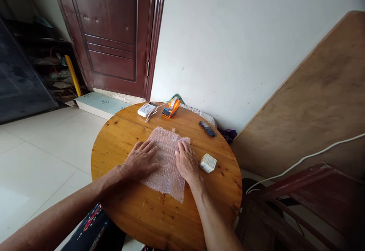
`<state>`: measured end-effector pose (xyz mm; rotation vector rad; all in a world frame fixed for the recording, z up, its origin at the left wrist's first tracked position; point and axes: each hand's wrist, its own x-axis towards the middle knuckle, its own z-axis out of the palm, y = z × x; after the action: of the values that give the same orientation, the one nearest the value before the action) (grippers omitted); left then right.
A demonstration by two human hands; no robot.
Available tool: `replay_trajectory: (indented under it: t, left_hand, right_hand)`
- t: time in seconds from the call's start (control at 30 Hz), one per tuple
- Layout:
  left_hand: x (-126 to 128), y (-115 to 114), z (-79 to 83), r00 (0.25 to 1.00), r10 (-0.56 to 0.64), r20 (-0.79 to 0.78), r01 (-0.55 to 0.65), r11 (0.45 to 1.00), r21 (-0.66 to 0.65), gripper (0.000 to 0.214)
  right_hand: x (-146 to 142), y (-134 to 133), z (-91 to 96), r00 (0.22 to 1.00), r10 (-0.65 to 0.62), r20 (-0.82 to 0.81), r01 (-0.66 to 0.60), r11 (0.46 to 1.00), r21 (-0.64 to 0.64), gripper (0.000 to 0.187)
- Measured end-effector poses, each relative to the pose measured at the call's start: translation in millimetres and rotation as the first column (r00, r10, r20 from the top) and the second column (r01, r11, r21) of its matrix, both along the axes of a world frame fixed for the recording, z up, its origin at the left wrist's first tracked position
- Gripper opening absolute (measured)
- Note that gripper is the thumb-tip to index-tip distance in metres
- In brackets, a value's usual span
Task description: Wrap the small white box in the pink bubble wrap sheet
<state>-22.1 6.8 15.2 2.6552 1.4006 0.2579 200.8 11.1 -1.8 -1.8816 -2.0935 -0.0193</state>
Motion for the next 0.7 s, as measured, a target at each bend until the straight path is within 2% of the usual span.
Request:
replay_trajectory:
  t: [0.17, 0.23, 0.37, 0.43, 0.5, 0.6, 0.7]
  left_hand:
    - [8, -3, -1.0, 0.997, 0.075, -0.012, -0.075, 0.997, -0.018, 0.059]
    - [17, -10, -2.3, 1.0, 0.005, 0.019, -0.005, 1.0, -0.011, 0.06]
    - [32, -23, -8.0, 0.968, -0.21, 0.141, 0.211, 0.977, 0.003, 0.07]
    - [35, -26, -10.8, 0.953, -0.247, 0.178, 0.251, 0.968, -0.002, 0.073]
    - [36, -26, -12.8, 0.951, -0.243, 0.193, 0.247, 0.969, 0.002, 0.073]
    - [37, -25, -14.1, 0.952, -0.234, 0.199, 0.235, 0.972, 0.017, 0.073]
    - [38, -25, -14.2, 0.952, -0.234, 0.198, 0.231, 0.972, 0.038, 0.073]
  right_hand:
    - [1, 2, -4.6, 0.999, -0.033, 0.014, 0.032, 0.998, 0.055, 0.04]
    - [1, 3, -6.5, 0.999, -0.039, 0.024, 0.037, 0.997, 0.061, 0.039]
    - [2, 3, -9.4, 0.999, -0.046, 0.028, 0.044, 0.996, 0.082, 0.04]
    - [2, 1, -7.8, 0.999, -0.04, 0.018, 0.037, 0.991, 0.125, 0.04]
    - [1, -1, -1.5, 1.0, -0.016, 0.008, 0.014, 0.984, 0.179, 0.04]
    - [4, -7, 17.6, 1.0, 0.014, -0.012, -0.011, 0.969, 0.246, 0.037]
    - [19, -19, 40.3, 1.0, 0.0, -0.022, 0.005, 0.974, 0.224, 0.04]
